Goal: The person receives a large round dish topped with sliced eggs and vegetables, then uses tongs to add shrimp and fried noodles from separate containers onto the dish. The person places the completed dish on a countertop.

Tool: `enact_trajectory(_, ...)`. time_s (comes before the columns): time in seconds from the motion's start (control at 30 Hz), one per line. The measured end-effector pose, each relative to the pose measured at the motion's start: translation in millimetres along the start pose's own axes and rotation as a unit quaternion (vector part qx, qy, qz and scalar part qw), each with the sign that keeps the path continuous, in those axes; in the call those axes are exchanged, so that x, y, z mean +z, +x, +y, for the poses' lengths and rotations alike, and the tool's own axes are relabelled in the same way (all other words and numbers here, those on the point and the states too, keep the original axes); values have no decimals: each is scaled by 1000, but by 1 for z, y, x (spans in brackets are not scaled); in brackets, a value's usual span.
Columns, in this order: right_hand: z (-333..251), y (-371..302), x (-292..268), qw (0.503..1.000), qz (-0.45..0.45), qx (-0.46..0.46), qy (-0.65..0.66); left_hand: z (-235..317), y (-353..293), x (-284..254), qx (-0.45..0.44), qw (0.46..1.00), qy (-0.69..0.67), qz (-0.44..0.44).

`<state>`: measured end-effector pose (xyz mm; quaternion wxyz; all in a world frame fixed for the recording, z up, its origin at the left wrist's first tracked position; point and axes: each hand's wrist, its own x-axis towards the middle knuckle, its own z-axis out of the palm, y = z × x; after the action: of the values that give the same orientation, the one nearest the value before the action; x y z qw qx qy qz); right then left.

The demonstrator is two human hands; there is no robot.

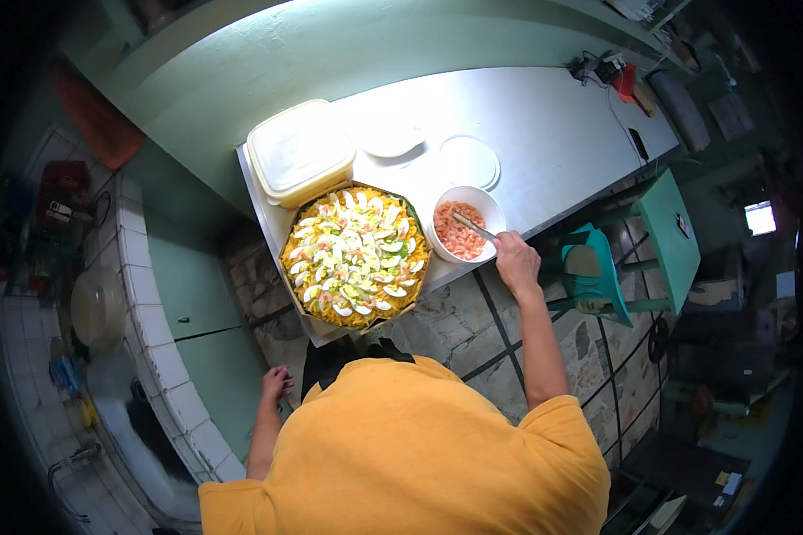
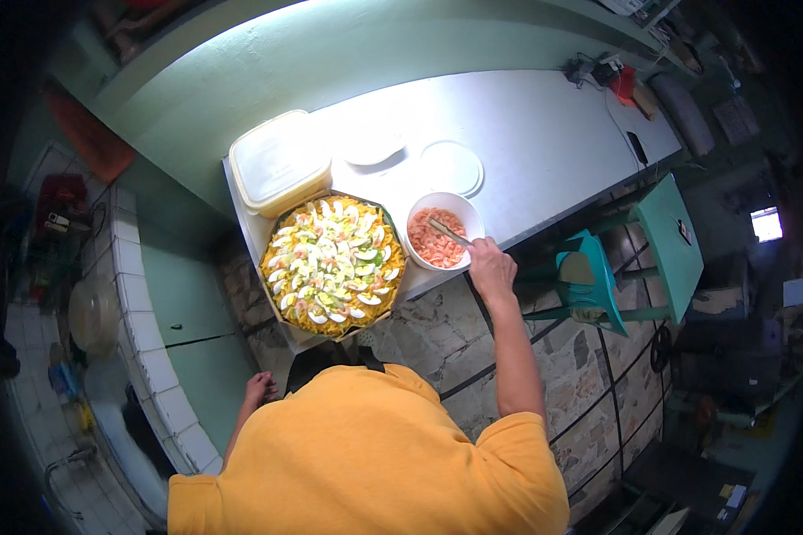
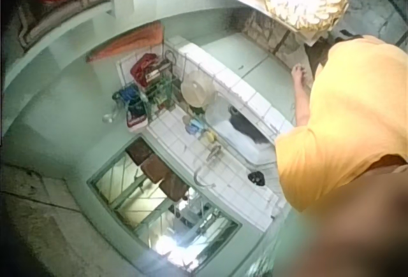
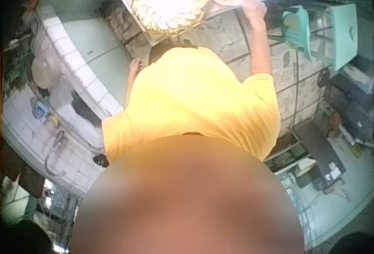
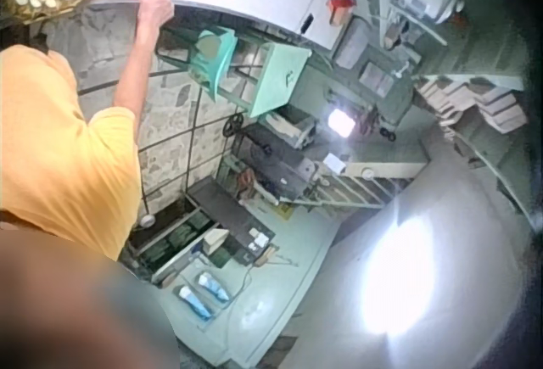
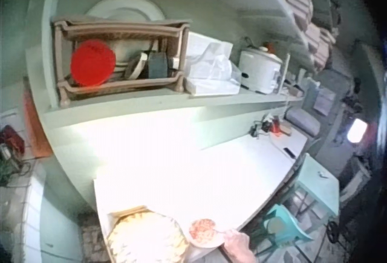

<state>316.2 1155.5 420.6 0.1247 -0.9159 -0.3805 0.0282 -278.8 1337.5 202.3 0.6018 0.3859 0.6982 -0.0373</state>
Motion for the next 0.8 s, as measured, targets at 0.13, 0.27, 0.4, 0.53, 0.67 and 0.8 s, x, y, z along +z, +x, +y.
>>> enact_trajectory(0.13, -9, -21, -18, 993, 36, -29, 106, -7, -2, 0, -14, 1000, 8, 11)
enact_trajectory(0.27, -43, -53, -3, 978, 14, -106, 178, -8, -1, 2, -19, 1000, 3, 10)
enact_trajectory(0.4, -64, -61, 25, 971, 89, -211, 74, -4, 0, 6, -12, 1000, 6, 6)
enact_trajectory(0.53, -59, -63, 28, 967, 82, -240, 38, -3, -4, 7, -5, 1000, 5, 21)
enact_trajectory(0.67, -56, -65, 12, 973, 38, -196, 113, -7, -8, 6, -1, 1000, -4, 13)
enact_trajectory(0.8, -65, -67, 0, 976, -59, -188, 94, -15, -6, 6, -18, 1000, 4, 14)
